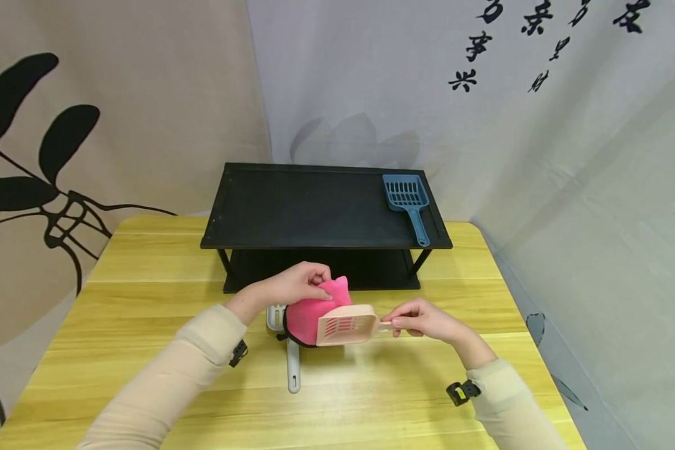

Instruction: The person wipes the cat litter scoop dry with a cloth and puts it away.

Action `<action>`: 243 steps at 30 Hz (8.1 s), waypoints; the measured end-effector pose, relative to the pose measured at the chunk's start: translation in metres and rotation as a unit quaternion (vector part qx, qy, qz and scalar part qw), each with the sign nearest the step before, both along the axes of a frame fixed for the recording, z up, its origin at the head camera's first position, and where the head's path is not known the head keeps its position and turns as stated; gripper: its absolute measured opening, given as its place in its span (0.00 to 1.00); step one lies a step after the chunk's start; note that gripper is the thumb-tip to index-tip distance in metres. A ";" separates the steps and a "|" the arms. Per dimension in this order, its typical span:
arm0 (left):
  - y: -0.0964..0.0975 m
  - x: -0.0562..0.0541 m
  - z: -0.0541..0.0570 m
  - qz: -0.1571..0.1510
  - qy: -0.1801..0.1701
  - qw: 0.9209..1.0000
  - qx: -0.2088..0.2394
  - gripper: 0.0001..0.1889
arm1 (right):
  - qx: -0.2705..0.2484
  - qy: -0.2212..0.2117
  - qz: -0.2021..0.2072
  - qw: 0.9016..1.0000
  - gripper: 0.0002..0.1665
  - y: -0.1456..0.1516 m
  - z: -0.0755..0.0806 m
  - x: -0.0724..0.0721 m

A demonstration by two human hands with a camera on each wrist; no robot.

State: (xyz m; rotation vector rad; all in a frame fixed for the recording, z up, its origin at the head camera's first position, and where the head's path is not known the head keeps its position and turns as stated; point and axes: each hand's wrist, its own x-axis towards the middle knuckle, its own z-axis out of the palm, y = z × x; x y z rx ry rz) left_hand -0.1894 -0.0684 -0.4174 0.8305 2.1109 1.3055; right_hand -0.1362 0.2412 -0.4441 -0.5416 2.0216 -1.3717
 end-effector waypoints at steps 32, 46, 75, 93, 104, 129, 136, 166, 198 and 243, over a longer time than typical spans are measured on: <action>-0.089 0.000 0.022 0.160 0.009 0.987 0.013 0.09 | -0.206 -0.082 -0.168 0.961 0.16 -0.006 0.034 -0.026; -0.104 0.003 0.014 0.172 0.012 0.985 0.022 0.07 | -0.256 -0.203 -0.281 0.903 0.24 -0.054 0.058 -0.050; -0.113 0.008 0.019 0.200 0.020 0.980 0.011 0.08 | -0.077 -0.129 -0.259 0.954 0.21 -0.035 0.061 -0.037; -0.117 0.014 0.021 0.214 -0.002 0.977 0.012 0.10 | -0.060 -0.130 -0.311 0.940 0.22 -0.059 0.061 -0.047; -0.115 0.016 0.019 0.212 -0.010 0.977 0.013 0.10 | -0.126 -0.119 -0.317 0.932 0.20 -0.061 0.048 -0.050; -0.129 0.019 0.016 0.220 -0.004 0.975 0.033 0.10 | -0.121 -0.135 -0.411 0.893 0.23 -0.071 0.066 -0.057; -0.145 0.022 0.010 0.235 0.004 0.972 0.030 0.09 | -0.076 -0.121 -0.359 0.922 0.15 -0.074 0.056 -0.040; -0.154 0.026 0.001 0.241 -0.005 0.970 0.032 0.10 | 0.089 -0.153 -0.192 0.965 0.20 -0.177 -0.081 0.017; -0.159 0.032 0.001 0.252 -0.011 0.967 0.027 0.10 | 0.098 -0.077 -0.204 0.971 0.21 -0.203 -0.094 0.024; -0.127 0.020 -0.002 0.269 0.024 0.962 -0.049 0.19 | 0.038 -0.094 -0.079 0.992 0.17 -0.050 -0.022 -0.010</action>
